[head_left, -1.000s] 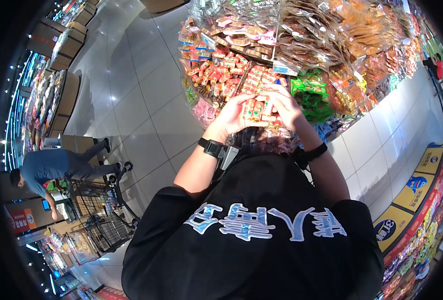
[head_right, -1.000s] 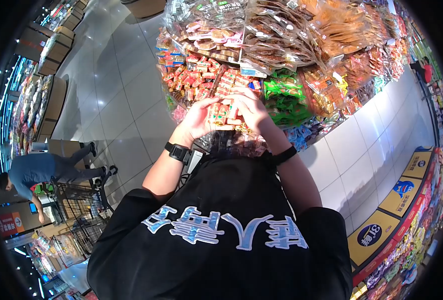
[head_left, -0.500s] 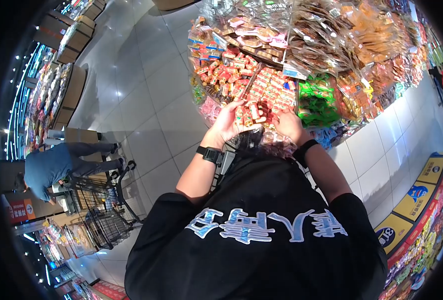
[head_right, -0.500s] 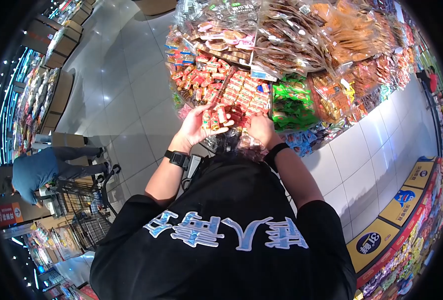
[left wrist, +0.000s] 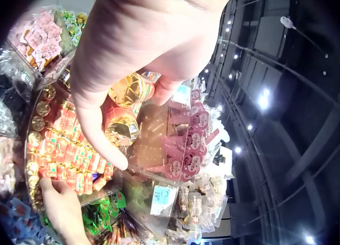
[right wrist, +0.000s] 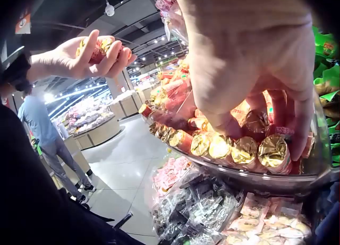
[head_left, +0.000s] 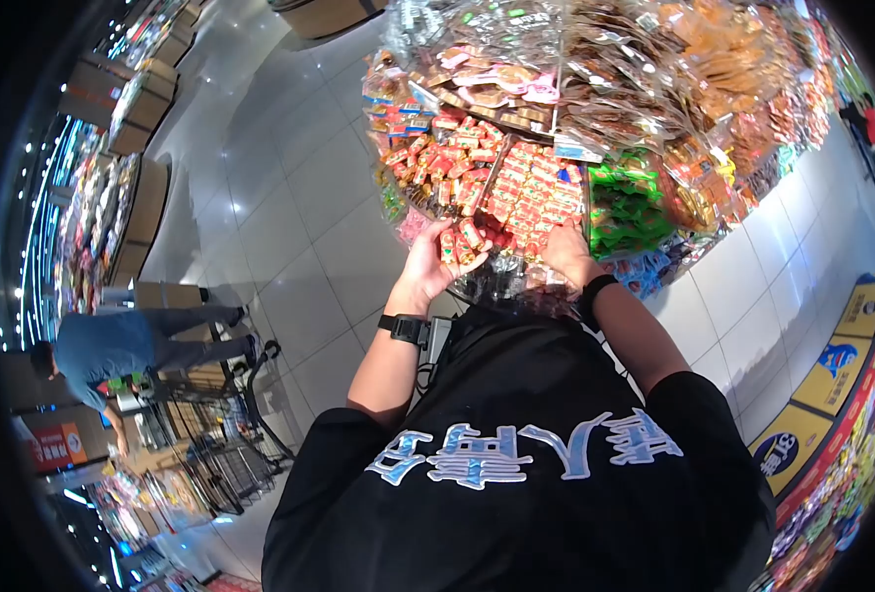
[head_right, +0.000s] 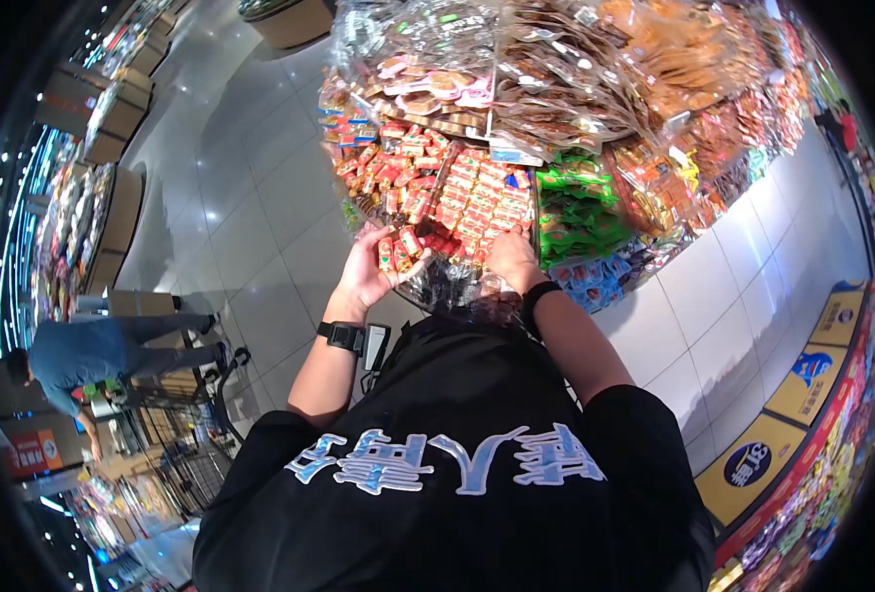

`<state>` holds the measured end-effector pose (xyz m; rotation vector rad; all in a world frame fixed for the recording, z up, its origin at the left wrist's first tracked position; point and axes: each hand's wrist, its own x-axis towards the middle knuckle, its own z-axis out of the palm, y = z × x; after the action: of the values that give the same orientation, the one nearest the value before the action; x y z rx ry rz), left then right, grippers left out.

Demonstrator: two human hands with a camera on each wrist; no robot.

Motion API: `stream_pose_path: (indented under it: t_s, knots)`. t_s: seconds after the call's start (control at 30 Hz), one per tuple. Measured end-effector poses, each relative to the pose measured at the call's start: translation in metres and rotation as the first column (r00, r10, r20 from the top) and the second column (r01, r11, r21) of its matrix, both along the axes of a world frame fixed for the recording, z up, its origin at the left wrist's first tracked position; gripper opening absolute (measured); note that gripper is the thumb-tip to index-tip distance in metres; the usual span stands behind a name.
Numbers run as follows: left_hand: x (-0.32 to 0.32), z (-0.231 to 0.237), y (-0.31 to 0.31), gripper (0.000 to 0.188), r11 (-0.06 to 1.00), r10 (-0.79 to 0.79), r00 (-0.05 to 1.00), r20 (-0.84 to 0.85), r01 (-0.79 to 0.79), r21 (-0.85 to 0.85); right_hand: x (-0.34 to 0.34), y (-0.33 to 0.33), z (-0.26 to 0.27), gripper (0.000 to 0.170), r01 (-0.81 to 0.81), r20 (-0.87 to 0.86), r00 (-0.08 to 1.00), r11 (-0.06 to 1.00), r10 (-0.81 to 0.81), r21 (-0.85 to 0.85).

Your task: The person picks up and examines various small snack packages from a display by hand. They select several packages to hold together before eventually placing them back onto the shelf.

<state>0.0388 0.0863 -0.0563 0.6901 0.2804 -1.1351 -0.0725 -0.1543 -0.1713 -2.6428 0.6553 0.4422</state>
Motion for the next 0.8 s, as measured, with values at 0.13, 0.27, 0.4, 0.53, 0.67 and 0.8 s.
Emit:
stream_pose_path:
  t_s: [0.13, 0.27, 0.4, 0.53, 0.67, 0.8]
  knots:
    - [0.006, 0.001, -0.010, 0.041, 0.997, -0.066, 0.998, -0.001, 0.066, 0.035, -0.007, -0.004, -0.001, 0.037, 0.025, 0.153, 0.988, 1.000, -0.022, -0.017]
    - [0.010, 0.002, -0.029, 0.039, 0.977, -0.188, 0.982, -0.009, 0.188, 0.098, -0.024, -0.002, 0.000, 0.039, 0.048, 0.522, 0.847, 0.993, -0.097, 0.107]
    - [0.005, 0.003, -0.059, 0.038, 0.958, -0.273, 0.961, 0.038, 0.268, 0.105, -0.052, 0.001, 0.042, 0.031, 0.144, 0.597, 0.746, 0.947, -0.295, 0.288]
    - [-0.016, 0.011, -0.105, 0.039, 0.939, -0.341, 0.940, 0.016, 0.342, -0.028, -0.104, -0.010, 0.056, 0.034, 0.325, 0.478, 0.714, 0.847, -0.511, 0.420]
    - [-0.032, -0.044, -0.164, 0.034, 0.936, -0.344, 0.939, -0.013, 0.341, -0.086, -0.161, -0.015, 0.065, 0.034, 0.464, 0.406, 0.629, 0.739, -0.663, 0.488]
    - [-0.052, -0.051, -0.216, 0.036, 0.952, -0.283, 0.955, -0.093, 0.268, -0.151, -0.221, -0.021, 0.036, 0.033, 0.545, 0.319, 0.525, 0.600, -0.789, 0.586]
